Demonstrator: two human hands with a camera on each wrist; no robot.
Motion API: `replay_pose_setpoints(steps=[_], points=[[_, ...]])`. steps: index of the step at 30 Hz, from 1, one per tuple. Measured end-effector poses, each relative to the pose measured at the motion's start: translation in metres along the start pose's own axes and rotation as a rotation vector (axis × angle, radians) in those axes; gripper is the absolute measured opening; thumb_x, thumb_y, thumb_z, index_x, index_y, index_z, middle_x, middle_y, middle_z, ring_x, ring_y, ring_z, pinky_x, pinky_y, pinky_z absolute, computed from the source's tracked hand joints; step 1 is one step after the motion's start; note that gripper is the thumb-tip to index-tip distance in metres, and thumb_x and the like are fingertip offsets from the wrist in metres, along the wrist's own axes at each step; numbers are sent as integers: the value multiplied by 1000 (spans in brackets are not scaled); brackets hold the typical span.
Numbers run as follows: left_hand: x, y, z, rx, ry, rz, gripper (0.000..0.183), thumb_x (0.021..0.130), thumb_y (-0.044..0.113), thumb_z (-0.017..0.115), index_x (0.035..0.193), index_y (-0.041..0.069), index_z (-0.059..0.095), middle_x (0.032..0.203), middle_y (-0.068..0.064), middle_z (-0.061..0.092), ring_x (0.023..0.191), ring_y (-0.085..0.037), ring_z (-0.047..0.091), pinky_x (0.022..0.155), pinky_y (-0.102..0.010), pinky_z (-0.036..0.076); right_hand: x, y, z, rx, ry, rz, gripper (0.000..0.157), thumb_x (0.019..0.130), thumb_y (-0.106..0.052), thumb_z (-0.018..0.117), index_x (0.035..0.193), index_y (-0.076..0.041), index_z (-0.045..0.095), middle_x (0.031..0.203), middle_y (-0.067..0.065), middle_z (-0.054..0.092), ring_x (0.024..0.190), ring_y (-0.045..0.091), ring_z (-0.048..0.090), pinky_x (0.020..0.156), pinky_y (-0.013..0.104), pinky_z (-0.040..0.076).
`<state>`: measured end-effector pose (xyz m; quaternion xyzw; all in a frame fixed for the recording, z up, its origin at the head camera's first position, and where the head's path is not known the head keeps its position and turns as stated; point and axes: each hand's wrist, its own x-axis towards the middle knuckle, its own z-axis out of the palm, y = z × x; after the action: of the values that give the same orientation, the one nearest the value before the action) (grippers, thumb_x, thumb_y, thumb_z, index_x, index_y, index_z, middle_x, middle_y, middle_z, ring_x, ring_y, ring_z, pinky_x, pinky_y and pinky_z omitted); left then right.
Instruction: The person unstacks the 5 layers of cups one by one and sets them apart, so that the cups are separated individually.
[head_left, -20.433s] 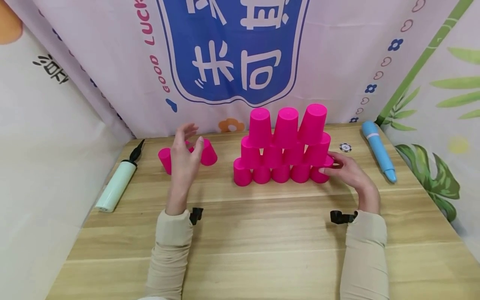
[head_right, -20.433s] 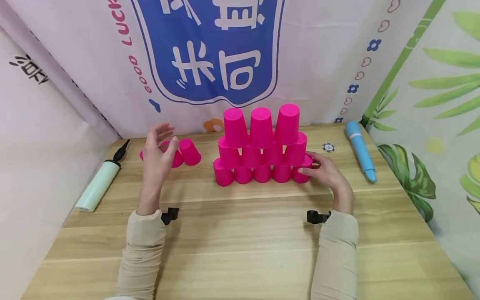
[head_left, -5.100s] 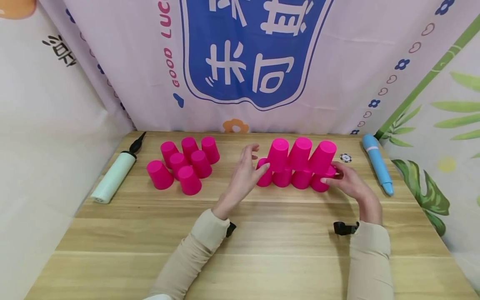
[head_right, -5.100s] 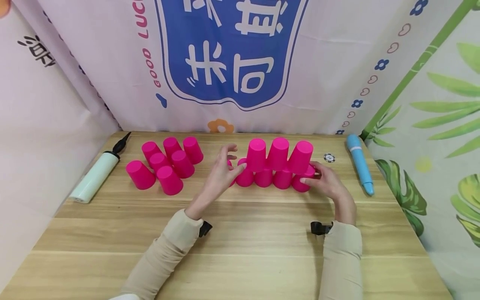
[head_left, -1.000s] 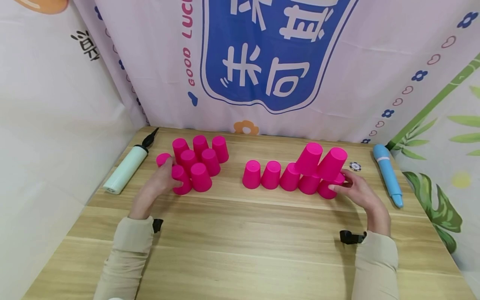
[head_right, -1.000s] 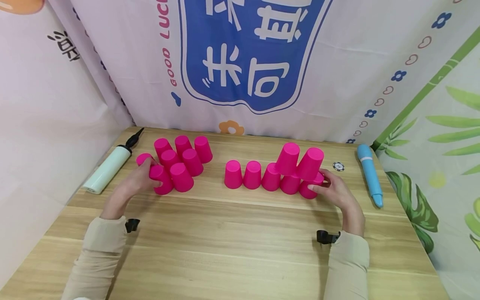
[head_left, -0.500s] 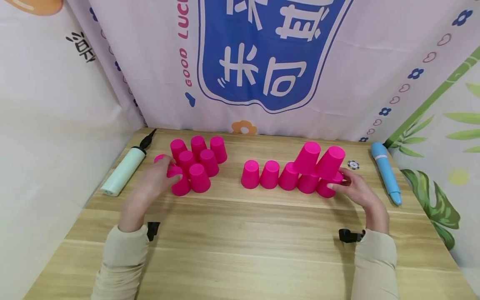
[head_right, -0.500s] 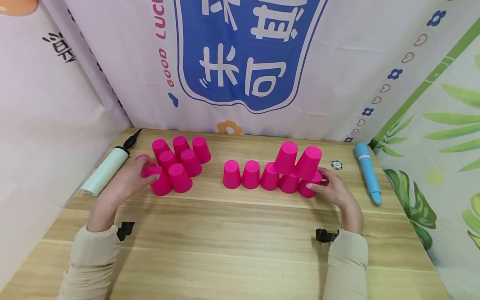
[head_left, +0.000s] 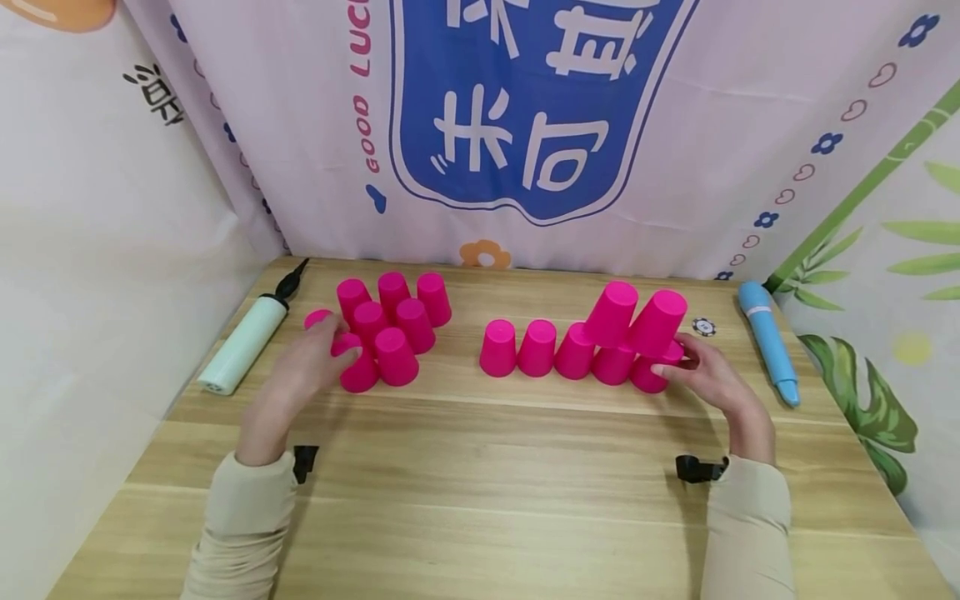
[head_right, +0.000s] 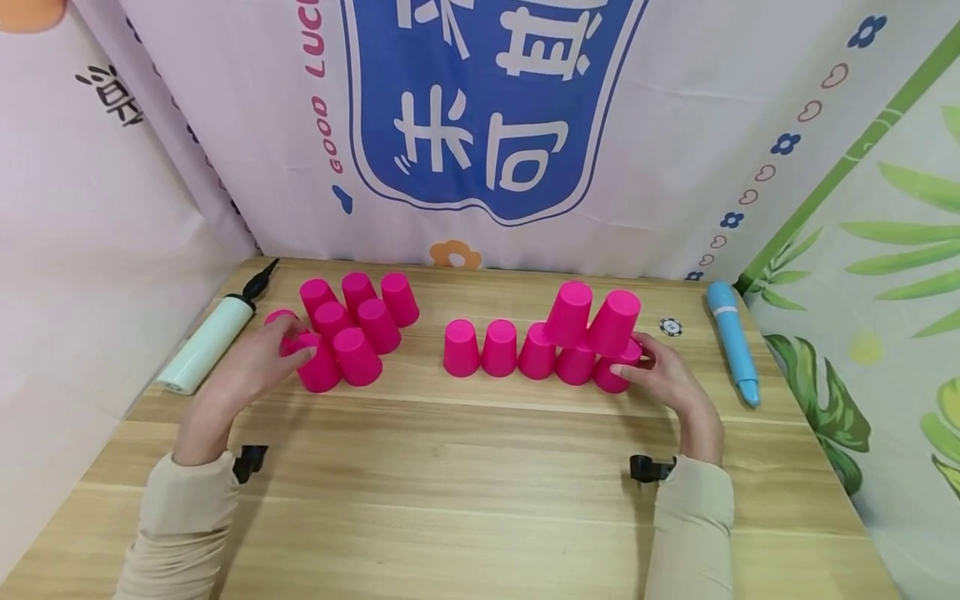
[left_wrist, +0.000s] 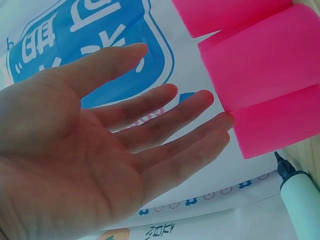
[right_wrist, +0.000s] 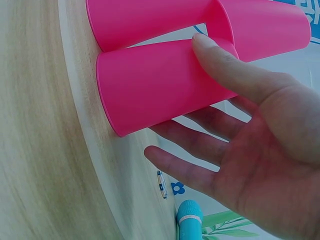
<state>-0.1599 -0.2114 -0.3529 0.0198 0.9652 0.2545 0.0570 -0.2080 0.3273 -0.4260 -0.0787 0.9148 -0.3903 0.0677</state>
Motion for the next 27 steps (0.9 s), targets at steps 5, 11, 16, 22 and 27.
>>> replay_pose_setpoints(steps=[5, 11, 16, 22, 27], points=[[0, 0, 0, -1, 7, 0, 50, 97, 21, 55, 134, -9, 39, 125, -28, 49, 111, -42, 48, 92, -56, 43, 0, -1, 0, 8, 2, 0, 75, 89, -36, 68, 146, 0, 35, 129, 22, 51, 110, 36, 50, 90, 44, 46], [-1, 0, 0, 15, 5, 4, 52, 98, 23, 54, 136, -8, 39, 125, -28, 50, 110, -42, 49, 90, -56, 44, 0, 0, 0, 8, 5, 14, 76, 89, -38, 68, 146, 0, 34, 130, 22, 51, 111, 37, 50, 91, 45, 46], [-1, 0, 1, 22, -2, 3, 51, 98, 24, 54, 135, -8, 39, 123, -27, 52, 107, -41, 51, 87, -55, 45, 1, 0, 1, -1, 7, 16, 77, 88, -39, 68, 146, 0, 34, 129, 22, 51, 111, 37, 50, 91, 45, 47], [0, 0, 2, 27, -3, 10, 50, 98, 24, 54, 134, -7, 41, 122, -26, 53, 106, -40, 52, 85, -54, 46, 0, 0, 0, 9, 5, -9, 74, 89, -36, 68, 145, 0, 35, 128, 22, 51, 110, 36, 50, 89, 42, 46], [1, -1, 3, 35, -5, 14, 47, 98, 25, 54, 131, -7, 44, 118, -24, 55, 102, -38, 53, 83, -52, 47, 0, 0, 0, 14, 3, -18, 73, 89, -35, 68, 145, 0, 36, 128, 22, 51, 109, 35, 49, 88, 39, 46]])
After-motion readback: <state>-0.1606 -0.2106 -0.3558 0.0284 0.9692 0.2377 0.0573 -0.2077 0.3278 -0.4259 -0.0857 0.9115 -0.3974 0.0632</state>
